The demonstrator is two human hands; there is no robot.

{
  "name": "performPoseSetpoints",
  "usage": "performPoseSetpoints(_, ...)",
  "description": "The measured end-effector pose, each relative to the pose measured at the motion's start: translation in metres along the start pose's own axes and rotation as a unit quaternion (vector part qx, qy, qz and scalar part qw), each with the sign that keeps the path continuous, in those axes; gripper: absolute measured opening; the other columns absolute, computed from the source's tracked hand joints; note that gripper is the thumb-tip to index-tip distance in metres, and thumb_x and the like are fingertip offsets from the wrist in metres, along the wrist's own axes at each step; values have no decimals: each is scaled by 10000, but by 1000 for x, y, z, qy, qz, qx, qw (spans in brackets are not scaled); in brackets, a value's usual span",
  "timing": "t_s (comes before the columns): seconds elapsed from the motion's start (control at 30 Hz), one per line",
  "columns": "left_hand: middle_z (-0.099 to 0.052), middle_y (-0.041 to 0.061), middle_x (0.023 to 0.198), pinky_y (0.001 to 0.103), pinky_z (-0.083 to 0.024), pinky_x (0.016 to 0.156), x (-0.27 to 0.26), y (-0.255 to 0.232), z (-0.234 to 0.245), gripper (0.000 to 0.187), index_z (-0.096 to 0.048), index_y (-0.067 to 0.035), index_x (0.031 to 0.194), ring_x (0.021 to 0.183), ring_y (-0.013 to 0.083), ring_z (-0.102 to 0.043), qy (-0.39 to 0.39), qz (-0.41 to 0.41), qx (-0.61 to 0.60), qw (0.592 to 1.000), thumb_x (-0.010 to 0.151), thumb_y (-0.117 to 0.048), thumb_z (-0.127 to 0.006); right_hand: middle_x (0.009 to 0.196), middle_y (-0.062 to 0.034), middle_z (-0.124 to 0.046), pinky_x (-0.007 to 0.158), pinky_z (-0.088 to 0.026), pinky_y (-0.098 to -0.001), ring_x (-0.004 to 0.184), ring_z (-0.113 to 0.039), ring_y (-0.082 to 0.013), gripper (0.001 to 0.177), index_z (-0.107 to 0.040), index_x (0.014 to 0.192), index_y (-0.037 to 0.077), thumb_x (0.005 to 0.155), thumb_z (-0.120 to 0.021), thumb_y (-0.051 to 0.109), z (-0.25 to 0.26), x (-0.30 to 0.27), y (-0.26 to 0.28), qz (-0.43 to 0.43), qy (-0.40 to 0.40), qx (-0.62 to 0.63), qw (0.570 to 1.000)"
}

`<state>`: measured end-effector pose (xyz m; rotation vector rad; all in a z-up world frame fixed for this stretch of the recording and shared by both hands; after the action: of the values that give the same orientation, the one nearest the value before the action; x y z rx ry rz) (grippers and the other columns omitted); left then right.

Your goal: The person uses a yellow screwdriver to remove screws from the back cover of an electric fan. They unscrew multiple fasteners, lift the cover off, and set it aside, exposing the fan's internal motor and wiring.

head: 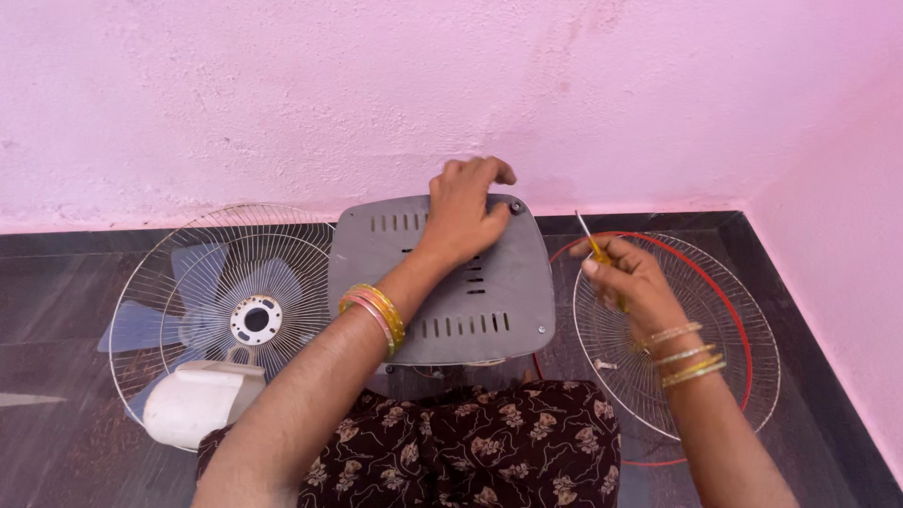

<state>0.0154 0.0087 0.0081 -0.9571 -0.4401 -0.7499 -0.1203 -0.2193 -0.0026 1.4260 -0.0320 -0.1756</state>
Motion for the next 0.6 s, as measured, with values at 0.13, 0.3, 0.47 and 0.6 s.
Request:
performPoseSetpoints(0.13, -698, 4, 915, 417, -414, 917, 2, 12, 3, 299, -634, -135, 1067, 938, 237, -603, 40, 25, -48, 998, 771, -101, -650, 713, 54, -609, 444, -356, -179, 514, -406, -39, 234, -732, 1111, 95, 886, -722, 161, -18, -19, -8, 19, -17, 39, 999)
performPoseSetpoints(0.3, -698, 18, 914, 426, -420, 877, 5, 11, 8, 162, -722, -135, 970, 920, 258, -591, 55, 2, -19, 998, 809, -142, -740, 793, 52, -691, 463, -359, -181, 531, -402, -29, 319, -741, 1196, 139, 878, -725, 168, -53, -25, -6, 76, -72, 21, 994)
performPoseSetpoints(0.47, -715, 26, 956, 444, -424, 852, 3, 4, 7, 90, -772, -128, 890, 945, 294, -593, 35, -33, 16, 999, 806, -115, -741, 784, 34, -668, 533, -475, -197, 603, -542, -39, 317, -744, 1212, 152, 897, -722, 187, -63, -2, 0, 57, -87, 15, 994)
performPoseSetpoints(0.6, -714, 22, 988, 436, -448, 857, -1, 3, 6, 77, -753, -129, 895, 977, 302, -597, 32, -53, 49, 997, 843, -85, -717, 815, 47, -657, 549, -497, -216, 640, -577, -44, 319, -735, 1222, 135, 905, -715, 158, -66, 4, -2, 83, -71, 24, 994)
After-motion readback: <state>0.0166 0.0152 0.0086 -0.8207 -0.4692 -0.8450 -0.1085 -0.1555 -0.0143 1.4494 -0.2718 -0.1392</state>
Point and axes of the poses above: each hand's wrist, its own x-axis towards the middle knuckle, its own z-axis out of the back of the hand, y = z × x, the point moved 1 cm from there along x, towards the middle knuckle
